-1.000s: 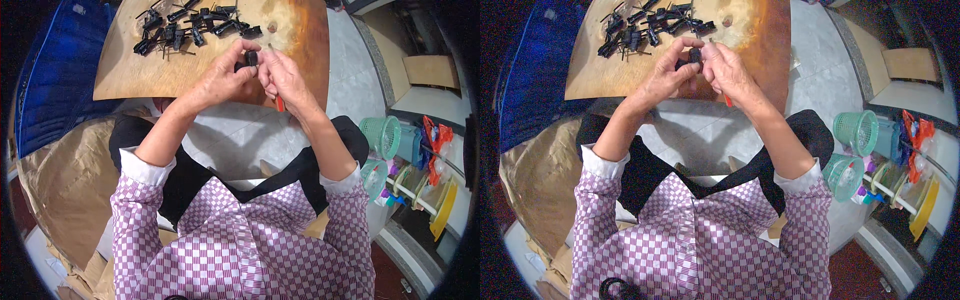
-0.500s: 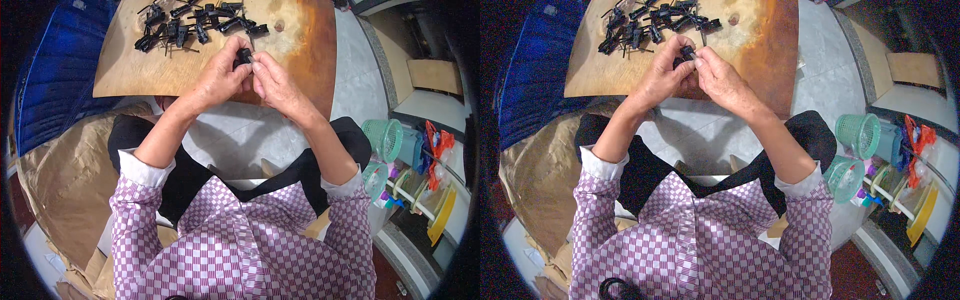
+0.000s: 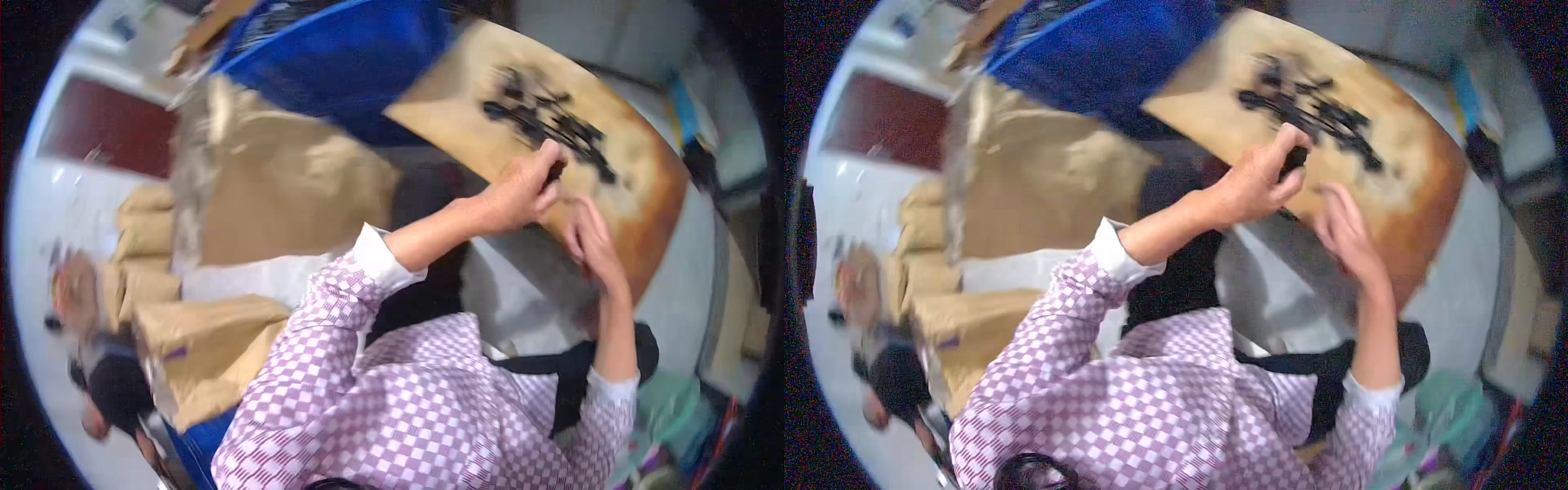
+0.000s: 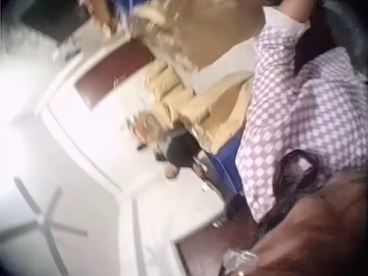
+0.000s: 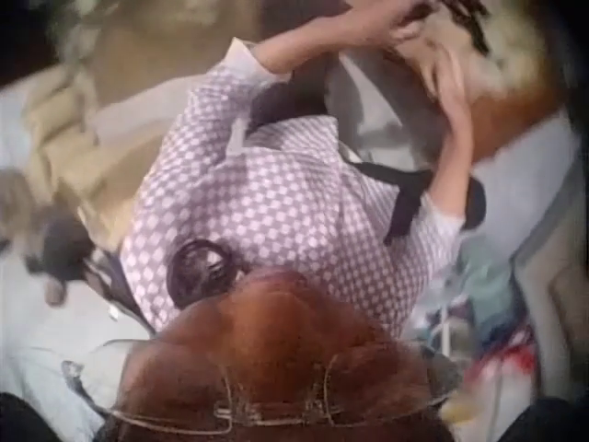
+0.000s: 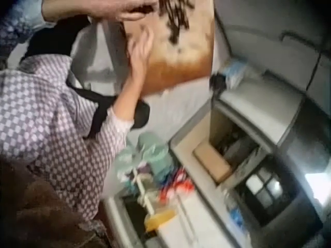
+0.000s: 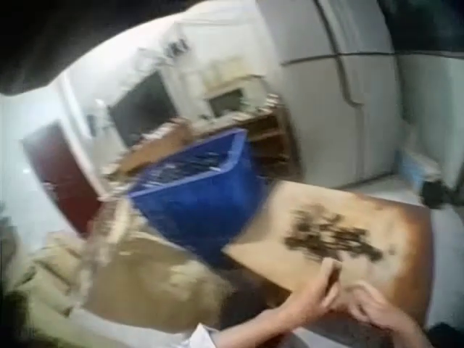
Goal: Trimming and assembling small black plastic mechanical components using pliers.
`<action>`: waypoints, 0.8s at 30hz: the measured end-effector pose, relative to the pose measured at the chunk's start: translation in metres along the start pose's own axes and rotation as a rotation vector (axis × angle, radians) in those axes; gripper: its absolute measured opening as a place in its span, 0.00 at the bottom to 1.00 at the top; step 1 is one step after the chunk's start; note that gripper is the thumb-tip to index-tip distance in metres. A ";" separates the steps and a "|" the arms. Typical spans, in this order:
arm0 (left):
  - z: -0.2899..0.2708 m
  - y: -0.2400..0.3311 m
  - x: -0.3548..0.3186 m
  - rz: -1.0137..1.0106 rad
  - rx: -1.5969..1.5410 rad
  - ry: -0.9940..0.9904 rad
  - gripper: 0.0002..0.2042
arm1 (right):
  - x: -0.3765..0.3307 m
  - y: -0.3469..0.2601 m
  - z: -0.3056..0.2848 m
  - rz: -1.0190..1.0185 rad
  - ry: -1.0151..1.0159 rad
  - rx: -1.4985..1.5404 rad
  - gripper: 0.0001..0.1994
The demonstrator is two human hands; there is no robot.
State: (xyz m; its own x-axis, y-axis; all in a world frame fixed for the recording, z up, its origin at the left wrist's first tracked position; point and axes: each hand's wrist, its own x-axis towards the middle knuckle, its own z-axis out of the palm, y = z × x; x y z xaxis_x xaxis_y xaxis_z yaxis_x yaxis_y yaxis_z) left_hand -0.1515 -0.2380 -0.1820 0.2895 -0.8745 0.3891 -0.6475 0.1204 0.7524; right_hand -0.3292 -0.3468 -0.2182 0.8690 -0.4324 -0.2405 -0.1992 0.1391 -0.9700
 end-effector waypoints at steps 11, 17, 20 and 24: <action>-0.378 0.065 -0.124 -0.268 1.051 0.323 0.12 | 0.042 0.050 -0.066 -0.289 0.299 -0.351 0.14; -0.399 0.056 -0.152 -0.359 1.458 0.054 0.23 | 0.087 0.044 -0.093 -0.164 0.420 -0.753 0.19; -0.336 0.083 -0.095 -0.155 1.241 0.186 0.19 | 0.086 0.041 -0.092 -0.286 0.506 -0.817 0.19; -0.168 0.073 -0.007 -0.242 0.464 0.050 0.14 | 0.062 0.048 -0.114 -0.160 0.589 -1.033 0.19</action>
State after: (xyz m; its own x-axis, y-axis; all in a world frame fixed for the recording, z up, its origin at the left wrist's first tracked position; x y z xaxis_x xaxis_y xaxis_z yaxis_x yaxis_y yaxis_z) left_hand -0.0822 -0.1438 -0.0401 0.4955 -0.8268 0.2663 -0.7985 -0.3129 0.5142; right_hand -0.3360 -0.4687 -0.2833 0.6301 -0.7583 0.1675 -0.6114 -0.6174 -0.4950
